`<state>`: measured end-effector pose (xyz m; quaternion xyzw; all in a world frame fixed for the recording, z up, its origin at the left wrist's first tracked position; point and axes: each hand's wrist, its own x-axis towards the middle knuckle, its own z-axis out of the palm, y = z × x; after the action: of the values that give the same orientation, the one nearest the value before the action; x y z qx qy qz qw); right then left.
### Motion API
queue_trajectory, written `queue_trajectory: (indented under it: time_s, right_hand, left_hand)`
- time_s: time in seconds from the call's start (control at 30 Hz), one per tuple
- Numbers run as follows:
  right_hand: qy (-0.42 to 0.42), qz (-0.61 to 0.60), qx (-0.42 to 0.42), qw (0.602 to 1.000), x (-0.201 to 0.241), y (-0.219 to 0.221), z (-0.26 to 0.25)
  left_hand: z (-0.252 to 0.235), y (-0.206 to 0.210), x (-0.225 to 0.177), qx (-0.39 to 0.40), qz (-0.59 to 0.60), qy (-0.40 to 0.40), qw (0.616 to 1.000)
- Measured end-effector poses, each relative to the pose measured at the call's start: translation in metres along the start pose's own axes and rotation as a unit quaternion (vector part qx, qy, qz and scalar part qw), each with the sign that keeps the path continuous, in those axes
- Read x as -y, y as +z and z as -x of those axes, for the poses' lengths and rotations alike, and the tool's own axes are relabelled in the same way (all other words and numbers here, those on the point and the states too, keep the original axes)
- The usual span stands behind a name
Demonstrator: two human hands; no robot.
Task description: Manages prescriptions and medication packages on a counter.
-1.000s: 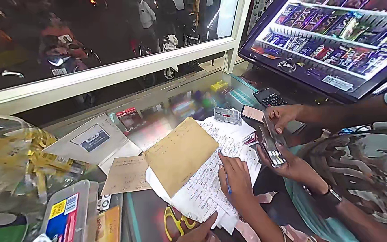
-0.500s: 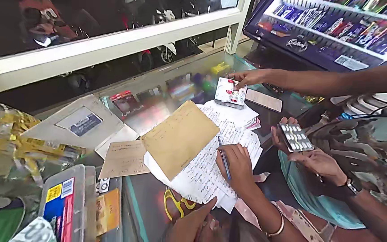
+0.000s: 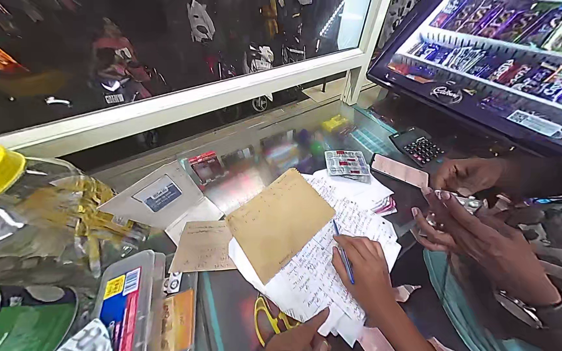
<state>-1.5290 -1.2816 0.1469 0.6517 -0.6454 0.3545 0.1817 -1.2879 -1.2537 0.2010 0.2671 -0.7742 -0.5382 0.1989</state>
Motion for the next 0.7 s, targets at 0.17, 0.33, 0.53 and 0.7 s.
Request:
queue_trajectory:
  time_s: [0.17,0.33,0.53,0.7]
  right_hand:
    - [0.001,-0.002,-0.007,1.0,0.0008,-0.0016,-0.0002]
    - [0.0,0.002,-0.012,1.0,0.0014,-0.0026,-0.0011]
    - [0.001,0.007,-0.015,1.0,0.0002,-0.0038,-0.0027]
    - [0.004,0.017,-0.006,1.0,-0.0031,-0.0038,-0.002]
  left_hand:
    - [0.0005,0.0014,0.0013,0.003,-0.01,0.003,1.0]
    - [0.0015,0.0008,0.0009,0.017,-0.011,-0.007,1.0]
    - [0.0013,0.0016,-0.0007,0.01,-0.011,-0.002,1.0]
    - [0.0018,0.002,0.0002,0.011,-0.014,-0.002,1.0]
